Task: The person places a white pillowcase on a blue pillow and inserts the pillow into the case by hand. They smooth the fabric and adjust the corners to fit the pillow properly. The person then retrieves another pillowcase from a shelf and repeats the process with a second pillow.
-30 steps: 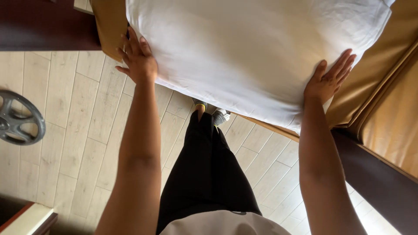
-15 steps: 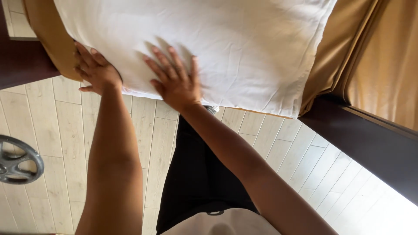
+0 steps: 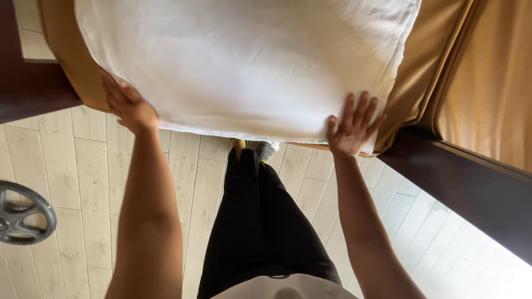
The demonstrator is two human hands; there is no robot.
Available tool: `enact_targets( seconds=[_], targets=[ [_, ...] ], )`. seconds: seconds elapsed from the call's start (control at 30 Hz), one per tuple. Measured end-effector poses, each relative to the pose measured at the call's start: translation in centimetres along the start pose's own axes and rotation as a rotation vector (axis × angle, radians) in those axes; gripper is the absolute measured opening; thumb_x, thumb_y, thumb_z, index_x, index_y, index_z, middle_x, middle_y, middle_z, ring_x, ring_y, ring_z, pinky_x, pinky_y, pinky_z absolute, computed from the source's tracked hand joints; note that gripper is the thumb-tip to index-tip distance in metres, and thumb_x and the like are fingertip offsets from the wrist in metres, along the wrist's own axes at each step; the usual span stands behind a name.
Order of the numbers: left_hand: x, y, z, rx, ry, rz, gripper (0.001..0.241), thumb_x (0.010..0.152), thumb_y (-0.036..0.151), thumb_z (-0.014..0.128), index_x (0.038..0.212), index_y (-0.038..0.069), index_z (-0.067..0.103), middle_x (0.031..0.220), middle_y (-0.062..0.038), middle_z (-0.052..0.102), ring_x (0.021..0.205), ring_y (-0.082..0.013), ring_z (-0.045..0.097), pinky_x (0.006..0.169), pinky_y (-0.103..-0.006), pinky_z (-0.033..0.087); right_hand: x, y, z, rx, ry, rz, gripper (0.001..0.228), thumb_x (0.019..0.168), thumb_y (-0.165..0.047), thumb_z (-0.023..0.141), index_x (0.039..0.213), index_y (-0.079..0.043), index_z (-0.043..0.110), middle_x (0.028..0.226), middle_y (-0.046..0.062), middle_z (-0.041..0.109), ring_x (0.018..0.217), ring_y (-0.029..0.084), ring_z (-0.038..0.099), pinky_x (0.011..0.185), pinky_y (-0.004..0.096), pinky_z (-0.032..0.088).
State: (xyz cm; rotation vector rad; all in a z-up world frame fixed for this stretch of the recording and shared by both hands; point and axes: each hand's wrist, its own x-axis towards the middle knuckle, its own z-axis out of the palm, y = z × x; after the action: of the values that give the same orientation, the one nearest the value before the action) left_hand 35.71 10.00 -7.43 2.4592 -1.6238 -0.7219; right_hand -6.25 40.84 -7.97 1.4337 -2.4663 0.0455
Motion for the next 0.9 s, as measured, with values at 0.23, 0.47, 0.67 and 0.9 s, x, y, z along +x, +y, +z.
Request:
enact_targets(
  seconds=[0.23,0.47,0.67,0.9],
  targets=[
    [-3.7,0.1,-0.7,-0.090,0.125,0.171,0.072,0.109,0.061,0.017,0.167,0.020,0.025,0.174,-0.010,0.020,0.158,-0.0384,0.024,0.121,-0.0706,0.021,2.9,-1.6,-5.3,0.093,-0.221,0.419,0.061,0.110,-0.045,0.020,0.167,-0.027,0.031,0.174,0.007,0.021,0.161,0.038,0.015,0.123,0.066,-0.003],
    [-21.0,21.8,4.0,-0.113,0.062,1.135,0.060,0.106,0.041,0.057,0.160,0.019,0.039,0.169,-0.002,0.028,0.160,-0.0300,0.016,0.126,-0.0726,-0.001,12.1,-10.0,-2.7,-0.051,-0.093,0.037,0.059,0.114,-0.041,0.041,0.171,-0.032,0.031,0.178,0.003,0.015,0.166,0.030,0.008,0.130,0.060,-0.005],
    [-5.9,17.6,2.2,0.247,-0.010,0.837,0.066,0.114,0.058,0.032,0.171,0.029,0.017,0.178,0.001,0.009,0.165,-0.0257,0.008,0.129,-0.0683,0.007,15.2,-3.6,-5.3,0.263,-0.473,0.304,0.074,0.104,-0.070,0.029,0.167,-0.033,0.015,0.176,0.006,0.012,0.161,0.029,0.007,0.126,0.056,0.001],
    [5.2,13.4,-4.2,0.122,-0.137,0.159,0.073,0.100,0.068,0.019,0.165,0.036,0.013,0.174,0.001,0.005,0.159,-0.0357,0.006,0.115,-0.0784,0.006,13.7,4.5,-1.5,0.525,-0.482,0.615,0.078,0.100,-0.066,0.046,0.161,-0.020,0.030,0.166,0.009,0.036,0.148,0.032,0.041,0.118,0.046,0.036]
  ],
)
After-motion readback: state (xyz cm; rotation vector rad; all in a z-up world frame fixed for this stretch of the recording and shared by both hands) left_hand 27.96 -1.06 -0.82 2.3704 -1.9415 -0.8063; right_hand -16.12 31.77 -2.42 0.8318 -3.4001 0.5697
